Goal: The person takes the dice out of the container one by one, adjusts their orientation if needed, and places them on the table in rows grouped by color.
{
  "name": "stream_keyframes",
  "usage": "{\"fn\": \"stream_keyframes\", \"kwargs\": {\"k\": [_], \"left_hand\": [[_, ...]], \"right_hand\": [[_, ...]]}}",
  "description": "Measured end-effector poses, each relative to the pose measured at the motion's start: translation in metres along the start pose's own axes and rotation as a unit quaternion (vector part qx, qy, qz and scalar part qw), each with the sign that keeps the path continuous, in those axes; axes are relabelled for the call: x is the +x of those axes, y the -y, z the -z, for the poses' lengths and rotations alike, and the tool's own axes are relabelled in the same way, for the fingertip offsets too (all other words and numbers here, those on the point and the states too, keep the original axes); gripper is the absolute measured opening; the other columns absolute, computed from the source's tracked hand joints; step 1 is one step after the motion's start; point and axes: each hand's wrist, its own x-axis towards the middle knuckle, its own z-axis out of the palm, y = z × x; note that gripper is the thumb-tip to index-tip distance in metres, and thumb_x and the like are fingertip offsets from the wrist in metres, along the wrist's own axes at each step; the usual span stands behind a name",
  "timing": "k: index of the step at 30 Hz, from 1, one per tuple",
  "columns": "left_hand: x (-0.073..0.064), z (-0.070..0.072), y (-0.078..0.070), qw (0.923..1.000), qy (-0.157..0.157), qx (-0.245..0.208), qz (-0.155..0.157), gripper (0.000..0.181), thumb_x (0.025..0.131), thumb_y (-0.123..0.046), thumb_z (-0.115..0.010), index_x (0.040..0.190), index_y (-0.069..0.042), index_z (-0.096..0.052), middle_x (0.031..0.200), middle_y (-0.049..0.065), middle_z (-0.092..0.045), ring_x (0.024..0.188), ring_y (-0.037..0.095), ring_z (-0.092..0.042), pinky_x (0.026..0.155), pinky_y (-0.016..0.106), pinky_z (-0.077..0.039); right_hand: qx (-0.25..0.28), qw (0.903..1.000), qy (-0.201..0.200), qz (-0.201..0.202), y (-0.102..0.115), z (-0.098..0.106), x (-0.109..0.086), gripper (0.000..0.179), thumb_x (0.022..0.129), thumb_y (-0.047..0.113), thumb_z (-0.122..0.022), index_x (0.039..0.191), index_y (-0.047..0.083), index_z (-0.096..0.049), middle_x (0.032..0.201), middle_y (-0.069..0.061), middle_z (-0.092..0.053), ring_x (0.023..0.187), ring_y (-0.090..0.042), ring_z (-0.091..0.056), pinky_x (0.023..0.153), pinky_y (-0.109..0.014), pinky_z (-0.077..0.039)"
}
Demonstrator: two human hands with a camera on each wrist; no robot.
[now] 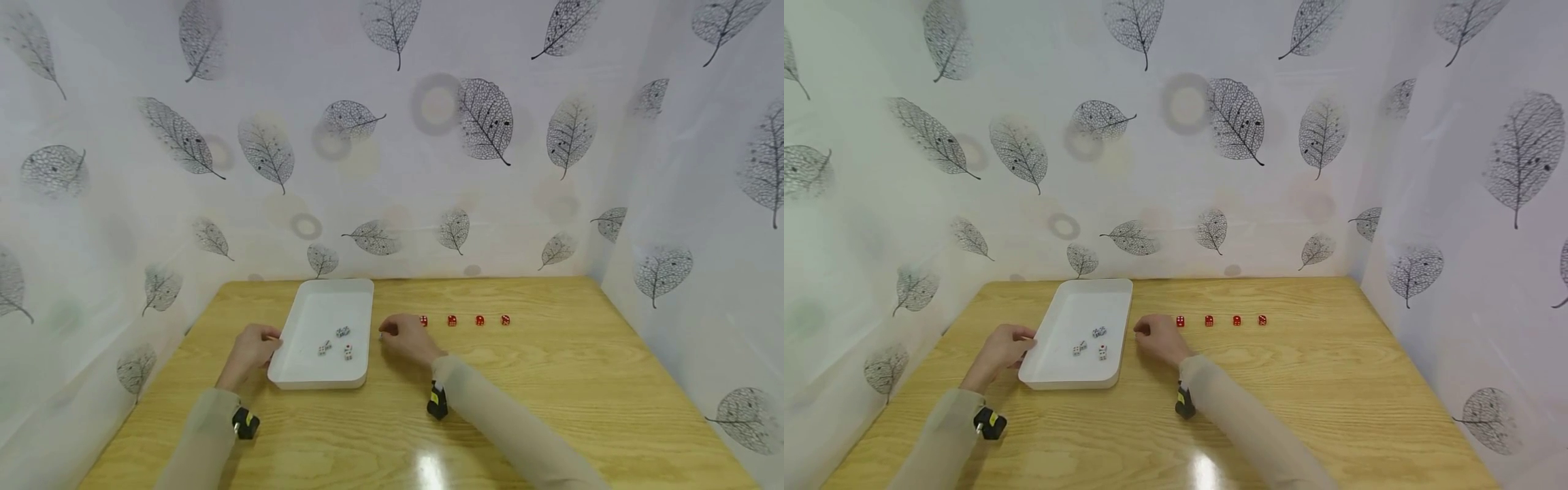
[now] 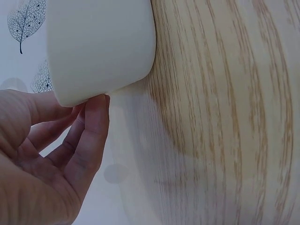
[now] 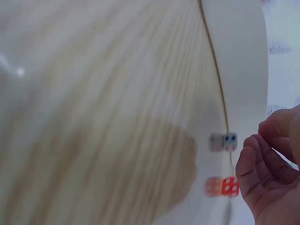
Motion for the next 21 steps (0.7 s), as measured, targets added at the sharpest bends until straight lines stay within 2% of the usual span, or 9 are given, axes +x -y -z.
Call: {"fn": "stream_keyframes", "kwargs": {"k": [3,7,14,21], "left_hand": [[0.000,0.000,0.000,1.0000,0.001,0.002,0.001,0.030,0.096,-0.008,-0.054,0.119,0.009,-0.060,0.106,0.024,-0.065,0.079,0.022,-0.063,0.059,0.029,-0.053],[0.000,0.000,0.000,1.0000,0.001,0.005,0.002,0.031,0.096,-0.009,-0.054,0.120,0.009,-0.060,0.107,0.024,-0.065,0.080,0.022,-0.063,0.059,0.029,-0.054],[0.001,0.000,0.002,1.0000,-0.004,0.003,-0.008,0.032,0.095,-0.009,-0.053,0.121,0.010,-0.060,0.107,0.025,-0.064,0.078,0.022,-0.063,0.059,0.030,-0.054],[0.001,0.000,0.001,1.0000,0.004,-0.001,0.006,0.032,0.096,-0.009,-0.053,0.122,0.010,-0.059,0.110,0.025,-0.063,0.083,0.024,-0.063,0.060,0.030,-0.054]], "right_hand": [[-0.001,0.9998,0.003,0.018,0.005,-0.004,0.000,0.018,0.092,0.012,-0.062,0.105,0.004,-0.072,0.098,-0.003,-0.072,0.089,-0.013,-0.064,0.080,-0.029,-0.053],[-0.005,0.9998,0.008,0.019,0.011,-0.007,-0.001,0.016,0.092,0.013,-0.062,0.102,0.008,-0.073,0.096,0.002,-0.071,0.087,-0.008,-0.062,0.078,-0.024,-0.052],[0.004,0.9996,-0.007,0.028,0.020,-0.008,-0.002,0.017,0.093,0.012,-0.061,0.105,0.007,-0.073,0.097,0.000,-0.071,0.087,-0.009,-0.062,0.078,-0.024,-0.052],[-0.007,0.9953,-0.013,0.095,0.032,-0.013,0.003,0.017,0.093,0.011,-0.063,0.104,0.002,-0.072,0.097,-0.004,-0.071,0.086,-0.011,-0.062,0.077,-0.023,-0.052]]}}
